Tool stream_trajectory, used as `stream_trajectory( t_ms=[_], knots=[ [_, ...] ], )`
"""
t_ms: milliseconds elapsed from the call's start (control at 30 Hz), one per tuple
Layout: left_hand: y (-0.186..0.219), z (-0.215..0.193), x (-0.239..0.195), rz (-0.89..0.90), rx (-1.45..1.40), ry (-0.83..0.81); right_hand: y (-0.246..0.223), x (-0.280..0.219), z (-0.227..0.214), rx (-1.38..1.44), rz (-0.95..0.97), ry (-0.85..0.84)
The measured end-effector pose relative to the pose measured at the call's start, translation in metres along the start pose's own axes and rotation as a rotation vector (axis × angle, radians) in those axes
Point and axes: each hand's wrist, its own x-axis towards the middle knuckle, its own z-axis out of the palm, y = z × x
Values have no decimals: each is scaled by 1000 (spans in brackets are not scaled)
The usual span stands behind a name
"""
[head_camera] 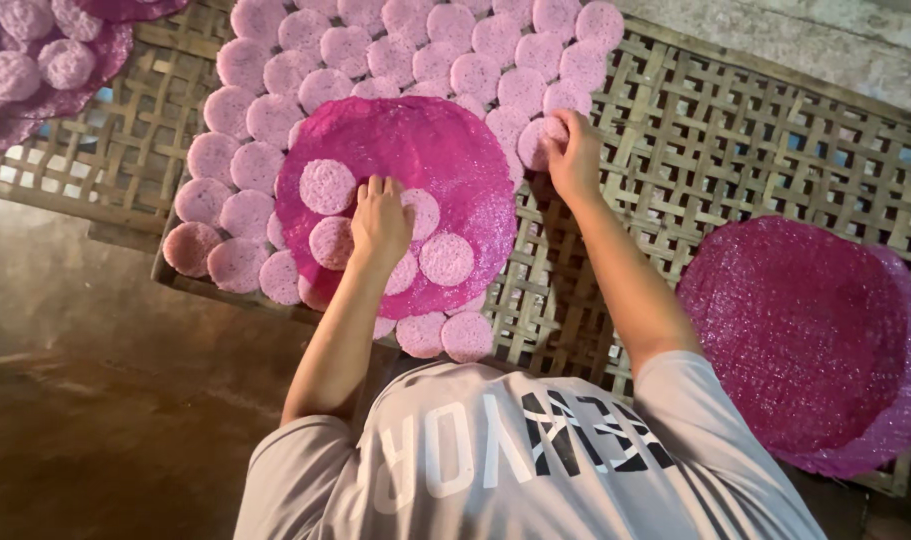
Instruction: The person arranges small pink circular discs onto a large pink glittery circular base placed on a woven bamboo mat. They repeatedly pick up discs and place them in a tight pattern around the base, then lift and reposition the base to continue the arrangement.
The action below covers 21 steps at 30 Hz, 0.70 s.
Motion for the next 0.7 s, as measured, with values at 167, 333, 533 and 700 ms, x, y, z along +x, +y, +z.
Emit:
stream_trajectory(
  t_ms=[167,333,533,700],
  knots=[
    [-4,-11,4,75,-102,0,-29,7,-13,-249,-182,106],
    [25,-35,12,-144,-461,-351,-70,-21,-13,-97,17,101],
    [56,-28,5,195,-713,-353,-108,-101,-9,1157,952,-455],
    [-50,-27,86,-33,29,281,-76,-121,-40,877,932,-67]
  ],
)
